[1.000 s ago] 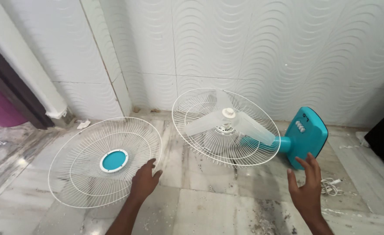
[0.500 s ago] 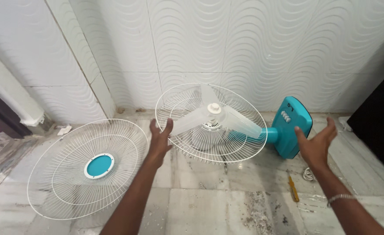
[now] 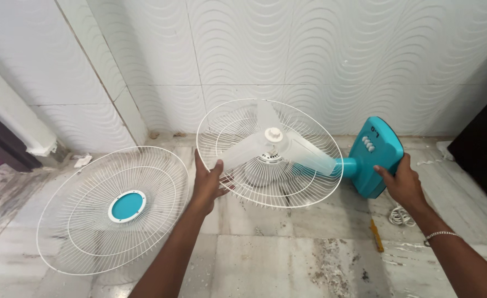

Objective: The person disassembles a teal pedestal fan by removing the front grille, fan blades, and rear grille. They unscrew the central hub and separate the motor housing from the base, leaving components on the floor.

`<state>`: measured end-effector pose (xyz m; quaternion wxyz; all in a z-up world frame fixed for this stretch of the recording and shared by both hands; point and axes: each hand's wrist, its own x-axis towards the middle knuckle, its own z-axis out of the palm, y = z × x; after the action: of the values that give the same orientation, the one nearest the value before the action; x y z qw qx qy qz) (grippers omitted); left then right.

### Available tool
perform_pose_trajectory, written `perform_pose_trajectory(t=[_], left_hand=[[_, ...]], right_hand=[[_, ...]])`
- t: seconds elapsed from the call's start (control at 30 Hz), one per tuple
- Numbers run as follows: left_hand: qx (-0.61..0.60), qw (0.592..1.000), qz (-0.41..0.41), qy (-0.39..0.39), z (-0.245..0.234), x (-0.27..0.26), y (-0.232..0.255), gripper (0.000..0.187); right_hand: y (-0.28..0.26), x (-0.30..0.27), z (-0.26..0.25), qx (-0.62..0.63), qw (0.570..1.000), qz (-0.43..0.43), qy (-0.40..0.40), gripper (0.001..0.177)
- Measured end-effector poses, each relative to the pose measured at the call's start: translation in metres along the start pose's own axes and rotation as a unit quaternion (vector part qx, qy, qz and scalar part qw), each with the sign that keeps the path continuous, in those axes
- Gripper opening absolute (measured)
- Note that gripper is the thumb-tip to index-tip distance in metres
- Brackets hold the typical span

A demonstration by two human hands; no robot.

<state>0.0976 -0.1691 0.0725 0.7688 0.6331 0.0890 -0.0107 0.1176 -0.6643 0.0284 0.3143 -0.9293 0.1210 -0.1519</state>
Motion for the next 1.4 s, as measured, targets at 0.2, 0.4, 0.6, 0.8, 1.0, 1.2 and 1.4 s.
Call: perform_pose_trajectory(t=[0.2,0.4,0.6,0.8,1.0,1.2,1.4], left_hand=[[0.013,1.0,-0.003,0.012,-0.008,-0.021,-0.004,0.079],[0.016,0.999,-0.025,0.036,-0.022,-0.057,-0.009,0.08],[0.001,0.999,-0.008,0.041,-0.033,-0.091,-0.018,0.083],[-0.007,0.999,0.012,0.038,-0.033,-0.099,-0.017,0.084],[0.004,0.999,0.018,0.049,-0.034,-0.101,-0.023,0.086],[0.005,0.997,0.013,0.074,-0.031,-0.1,-0.027,0.086],[-0.019,0.995,0.03,0.092,-0.035,-0.095,-0.036,0.084]], right_hand=[[-0.008,-0.02,-0.015,-0.027,1.0,-0.009,-0.008,0.073],[-0.013,-0.053,-0.021,-0.022,0.999,0.002,-0.025,0.07],[0.003,-0.071,-0.013,0.038,0.995,-0.091,0.022,0.075],[0.049,-0.088,0.017,0.052,0.996,-0.078,0.007,0.093],[0.107,-0.105,0.059,-0.052,0.986,0.078,-0.138,0.073],[0.136,-0.106,0.056,-0.07,0.981,0.135,-0.124,0.042],[0.138,-0.115,0.025,0.181,0.956,0.22,-0.074,0.036]])
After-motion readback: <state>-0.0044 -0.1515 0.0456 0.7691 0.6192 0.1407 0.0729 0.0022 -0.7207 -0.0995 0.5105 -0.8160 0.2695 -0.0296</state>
